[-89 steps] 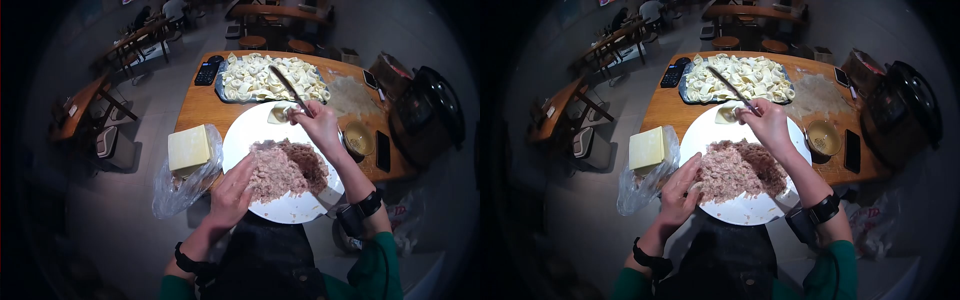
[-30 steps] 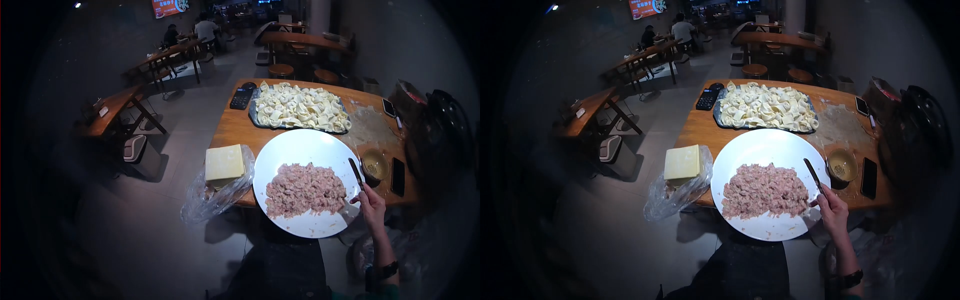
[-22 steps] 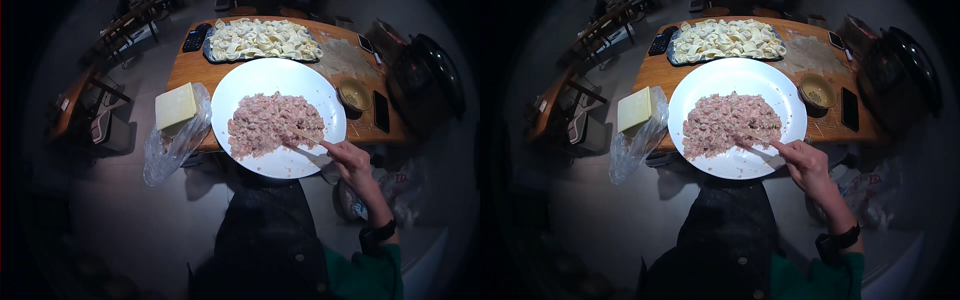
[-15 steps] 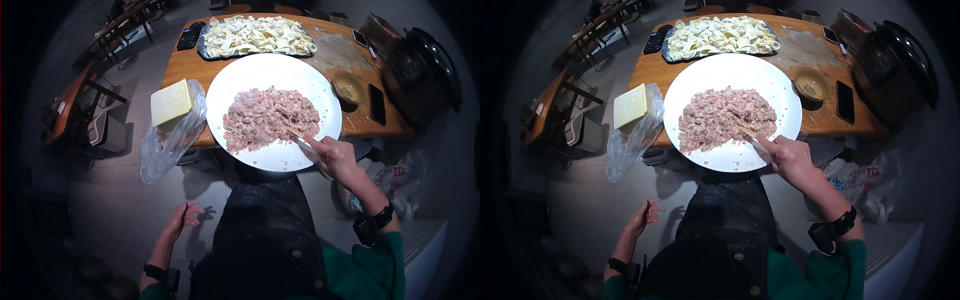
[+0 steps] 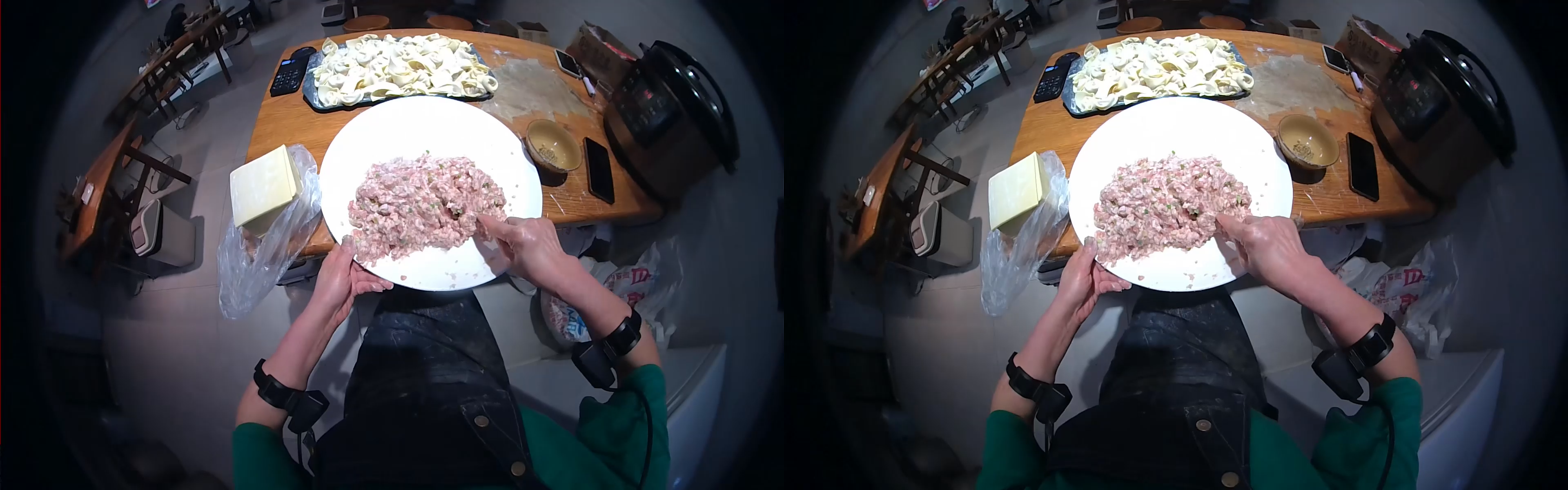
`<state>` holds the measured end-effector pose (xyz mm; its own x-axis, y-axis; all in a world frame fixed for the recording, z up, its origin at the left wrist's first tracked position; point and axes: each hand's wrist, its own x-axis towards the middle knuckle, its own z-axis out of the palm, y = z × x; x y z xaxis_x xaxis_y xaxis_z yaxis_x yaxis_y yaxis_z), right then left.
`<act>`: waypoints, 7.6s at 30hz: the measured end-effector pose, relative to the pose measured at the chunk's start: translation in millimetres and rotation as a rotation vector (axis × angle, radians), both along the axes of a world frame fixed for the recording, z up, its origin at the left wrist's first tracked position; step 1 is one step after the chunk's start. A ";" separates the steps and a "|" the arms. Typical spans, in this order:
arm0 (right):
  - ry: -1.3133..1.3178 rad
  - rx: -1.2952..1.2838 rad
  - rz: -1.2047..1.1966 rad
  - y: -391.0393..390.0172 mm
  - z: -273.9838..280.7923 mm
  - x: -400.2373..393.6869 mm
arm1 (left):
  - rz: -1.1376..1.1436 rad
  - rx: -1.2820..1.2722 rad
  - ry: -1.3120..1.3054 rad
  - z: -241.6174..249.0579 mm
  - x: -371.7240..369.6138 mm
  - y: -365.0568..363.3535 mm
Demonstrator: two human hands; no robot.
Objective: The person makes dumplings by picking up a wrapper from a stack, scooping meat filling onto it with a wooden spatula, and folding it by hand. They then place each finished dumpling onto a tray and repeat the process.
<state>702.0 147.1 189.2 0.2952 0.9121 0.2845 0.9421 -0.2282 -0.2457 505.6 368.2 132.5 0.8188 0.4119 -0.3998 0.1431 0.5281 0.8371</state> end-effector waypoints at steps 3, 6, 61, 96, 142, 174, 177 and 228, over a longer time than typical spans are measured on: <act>-0.069 -0.076 0.019 -11.4 -4.5 -29.0 | 0.018 -0.010 -0.016 -6.1 0.7 -0.7; -0.061 -0.051 0.016 -23.9 6.2 -35.0 | 0.027 -0.006 -0.026 -6.4 1.3 -1.0; -0.368 -0.212 0.332 50.8 75.4 -54.0 | 0.048 -0.106 -0.137 -8.3 4.3 -8.5; -0.208 -0.072 0.182 -28.3 21.6 -32.7 | 0.064 -0.003 -0.032 -6.1 3.8 -7.4; 0.942 0.340 -0.161 -19.6 -8.7 -40.5 | 0.281 -0.463 -0.605 64.5 -66.7 31.7; 0.118 0.044 0.127 -41.6 -36.6 -94.9 | 0.117 -0.763 -0.197 -27.2 -88.1 -58.9; 0.170 0.200 -0.076 -61.8 -14.6 -72.2 | 0.102 -0.658 -0.137 -30.3 -85.0 -63.4; -0.007 0.091 -0.024 -29.5 -22.2 -72.3 | 0.082 -0.815 -0.413 -13.3 -29.7 -69.1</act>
<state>629.7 117.5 167.0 0.3146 0.8752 0.3676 0.9384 -0.2282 -0.2596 475.9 299.1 119.2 0.9420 0.1940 -0.2739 -0.1489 0.9729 0.1772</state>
